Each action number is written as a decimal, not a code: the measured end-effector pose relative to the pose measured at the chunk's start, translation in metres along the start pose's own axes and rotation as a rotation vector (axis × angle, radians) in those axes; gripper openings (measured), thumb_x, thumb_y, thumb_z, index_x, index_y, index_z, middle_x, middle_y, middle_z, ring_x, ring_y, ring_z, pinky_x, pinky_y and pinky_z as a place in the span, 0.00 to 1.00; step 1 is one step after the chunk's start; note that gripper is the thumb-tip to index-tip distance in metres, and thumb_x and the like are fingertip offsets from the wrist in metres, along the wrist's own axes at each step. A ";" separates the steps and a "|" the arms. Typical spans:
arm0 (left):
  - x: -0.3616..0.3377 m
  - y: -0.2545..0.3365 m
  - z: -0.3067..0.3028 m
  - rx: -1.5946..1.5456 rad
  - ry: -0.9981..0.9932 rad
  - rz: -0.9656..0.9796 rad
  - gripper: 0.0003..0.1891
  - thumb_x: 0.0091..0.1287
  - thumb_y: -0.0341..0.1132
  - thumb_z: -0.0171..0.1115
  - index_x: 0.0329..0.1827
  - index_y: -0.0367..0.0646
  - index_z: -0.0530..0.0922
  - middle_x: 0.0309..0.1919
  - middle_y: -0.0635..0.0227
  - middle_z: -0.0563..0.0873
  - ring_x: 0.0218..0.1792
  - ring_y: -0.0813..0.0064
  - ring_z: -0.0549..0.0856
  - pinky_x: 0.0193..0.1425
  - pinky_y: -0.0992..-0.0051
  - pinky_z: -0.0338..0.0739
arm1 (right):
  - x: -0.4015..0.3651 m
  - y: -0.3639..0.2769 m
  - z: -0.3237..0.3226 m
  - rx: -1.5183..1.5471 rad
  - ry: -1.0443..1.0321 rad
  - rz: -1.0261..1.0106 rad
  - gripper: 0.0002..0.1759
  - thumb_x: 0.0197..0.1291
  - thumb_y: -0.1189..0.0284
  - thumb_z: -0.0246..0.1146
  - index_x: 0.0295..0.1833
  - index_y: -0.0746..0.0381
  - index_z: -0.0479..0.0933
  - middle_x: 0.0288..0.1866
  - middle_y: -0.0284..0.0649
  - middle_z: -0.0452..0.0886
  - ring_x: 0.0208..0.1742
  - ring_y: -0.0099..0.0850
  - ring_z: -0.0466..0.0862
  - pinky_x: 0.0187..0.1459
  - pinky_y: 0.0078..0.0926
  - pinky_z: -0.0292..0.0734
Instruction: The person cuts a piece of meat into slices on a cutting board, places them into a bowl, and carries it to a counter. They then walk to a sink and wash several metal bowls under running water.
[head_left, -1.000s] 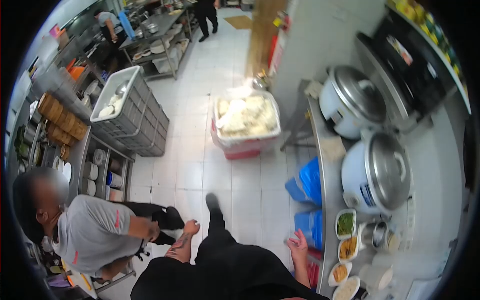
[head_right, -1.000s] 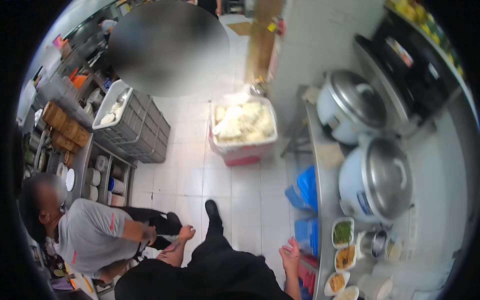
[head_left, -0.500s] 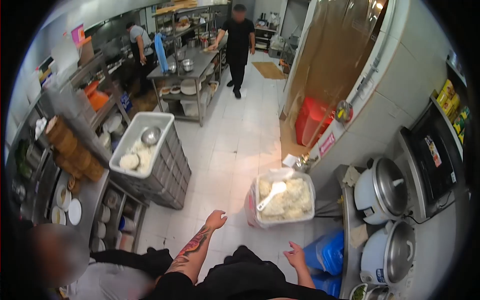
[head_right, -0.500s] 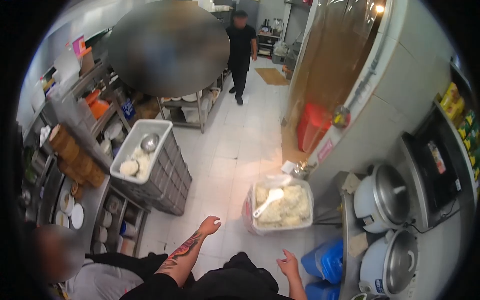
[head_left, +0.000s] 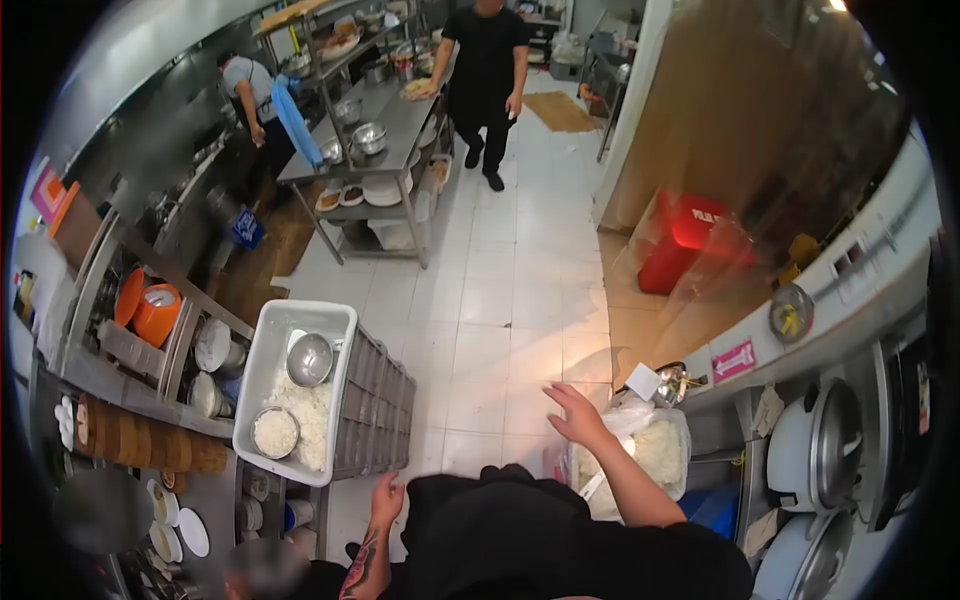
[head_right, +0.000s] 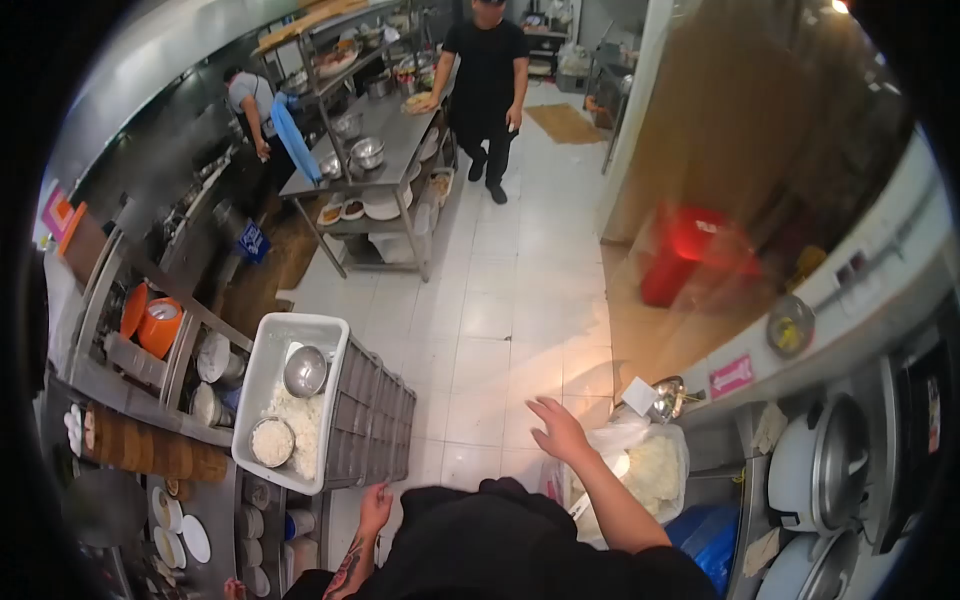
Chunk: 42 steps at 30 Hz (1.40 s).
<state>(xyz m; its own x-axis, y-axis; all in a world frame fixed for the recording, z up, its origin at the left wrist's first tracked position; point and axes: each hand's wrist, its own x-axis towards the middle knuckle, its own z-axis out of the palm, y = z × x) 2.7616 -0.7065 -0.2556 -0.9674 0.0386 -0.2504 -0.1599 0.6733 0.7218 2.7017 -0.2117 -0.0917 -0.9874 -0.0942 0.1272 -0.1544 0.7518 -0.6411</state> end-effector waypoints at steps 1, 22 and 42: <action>0.009 0.011 -0.005 -0.132 0.110 0.045 0.20 0.68 0.33 0.64 0.62 0.37 0.79 0.54 0.51 0.84 0.51 0.57 0.88 0.53 0.65 0.84 | 0.033 -0.008 0.004 0.007 -0.032 0.011 0.33 0.54 0.76 0.67 0.69 0.57 0.75 0.69 0.50 0.75 0.67 0.47 0.77 0.65 0.38 0.76; 0.701 0.201 0.036 0.639 -0.459 0.516 0.26 0.66 0.45 0.67 0.66 0.46 0.79 0.62 0.52 0.82 0.66 0.50 0.78 0.72 0.58 0.72 | 0.298 0.218 -0.104 0.161 0.540 0.572 0.17 0.56 0.78 0.63 0.53 0.62 0.84 0.38 0.50 0.86 0.40 0.47 0.87 0.45 0.38 0.82; 0.891 0.372 0.221 0.426 -0.646 -0.207 0.20 0.64 0.47 0.64 0.54 0.47 0.83 0.50 0.55 0.87 0.53 0.53 0.86 0.58 0.57 0.80 | 0.901 0.535 -0.349 0.138 0.037 0.136 0.17 0.67 0.70 0.63 0.58 0.64 0.82 0.44 0.47 0.88 0.41 0.35 0.87 0.45 0.31 0.81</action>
<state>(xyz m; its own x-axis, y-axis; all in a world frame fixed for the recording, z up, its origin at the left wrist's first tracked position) 1.8835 -0.2581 -0.3525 -0.6006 0.2141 -0.7703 -0.1085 0.9327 0.3438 1.7420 0.3337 -0.0561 -0.9979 0.0283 0.0587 -0.0255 0.6592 -0.7515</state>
